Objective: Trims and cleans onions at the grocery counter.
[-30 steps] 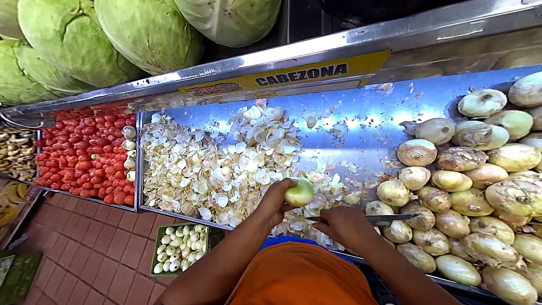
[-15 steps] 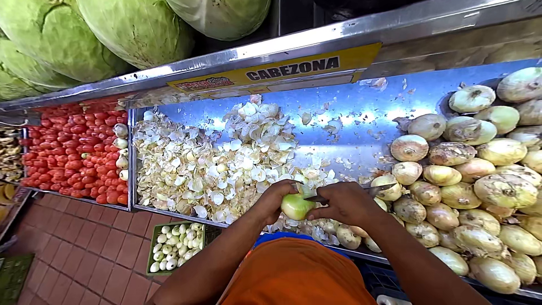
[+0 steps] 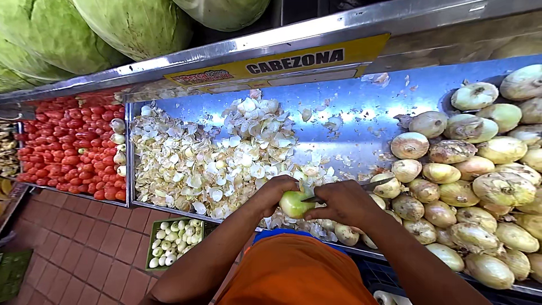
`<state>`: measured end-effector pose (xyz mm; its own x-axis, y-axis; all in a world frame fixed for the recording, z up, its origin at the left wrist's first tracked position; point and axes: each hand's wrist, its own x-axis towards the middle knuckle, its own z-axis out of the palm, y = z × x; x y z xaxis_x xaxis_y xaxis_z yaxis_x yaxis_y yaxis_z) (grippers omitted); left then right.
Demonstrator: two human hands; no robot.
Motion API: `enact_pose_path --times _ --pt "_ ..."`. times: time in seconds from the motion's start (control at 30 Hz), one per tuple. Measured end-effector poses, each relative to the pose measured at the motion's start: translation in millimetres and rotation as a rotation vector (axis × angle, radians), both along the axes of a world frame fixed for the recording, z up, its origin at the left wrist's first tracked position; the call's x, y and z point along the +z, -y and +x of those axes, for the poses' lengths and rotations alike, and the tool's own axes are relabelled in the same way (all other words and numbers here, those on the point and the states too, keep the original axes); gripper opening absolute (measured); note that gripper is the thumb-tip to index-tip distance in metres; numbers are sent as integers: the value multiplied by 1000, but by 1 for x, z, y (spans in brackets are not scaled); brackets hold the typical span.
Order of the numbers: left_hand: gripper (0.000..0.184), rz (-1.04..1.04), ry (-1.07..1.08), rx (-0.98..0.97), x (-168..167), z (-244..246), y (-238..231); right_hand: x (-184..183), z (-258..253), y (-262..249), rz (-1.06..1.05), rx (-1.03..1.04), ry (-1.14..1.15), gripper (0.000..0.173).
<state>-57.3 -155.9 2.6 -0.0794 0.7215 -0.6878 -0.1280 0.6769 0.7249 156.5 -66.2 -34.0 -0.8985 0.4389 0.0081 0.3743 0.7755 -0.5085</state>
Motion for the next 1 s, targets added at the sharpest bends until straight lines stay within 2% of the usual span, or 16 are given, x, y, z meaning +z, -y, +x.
enact_pose_path --times 0.2,0.27,0.37,0.47,0.57,0.6,0.67,0.73,0.8,0.87,1.0 --pt "31 -43 47 11 -4 -10 -4 -13 2 18 62 105 -101 68" --pt "28 -76 118 105 -5 -11 -2 -15 3 28 28 176 -26 71" --pt "34 -137 228 229 1 -11 0 -27 4 37 -58 258 148 74" --pt "37 -140 289 243 3 -13 0 -35 7 30 -128 179 260 67" --pt "37 -125 317 231 6 -13 0 -26 13 13 -240 114 356 40" --pt "36 -120 314 218 8 -12 0 -18 16 6 -288 105 355 37" --pt "35 -114 308 200 9 -12 0 -1 20 -1 -332 62 226 45" --pt "34 -120 282 186 8 -11 1 10 19 2 -247 -39 25 54" --pt "32 -119 240 165 8 -7 0 13 10 3 -46 -107 -104 63" --pt "28 -128 181 142 9 -2 -2 16 1 2 57 -95 -97 67" --pt "27 -170 117 119 14 1 -3 9 -6 4 101 -52 -113 70"
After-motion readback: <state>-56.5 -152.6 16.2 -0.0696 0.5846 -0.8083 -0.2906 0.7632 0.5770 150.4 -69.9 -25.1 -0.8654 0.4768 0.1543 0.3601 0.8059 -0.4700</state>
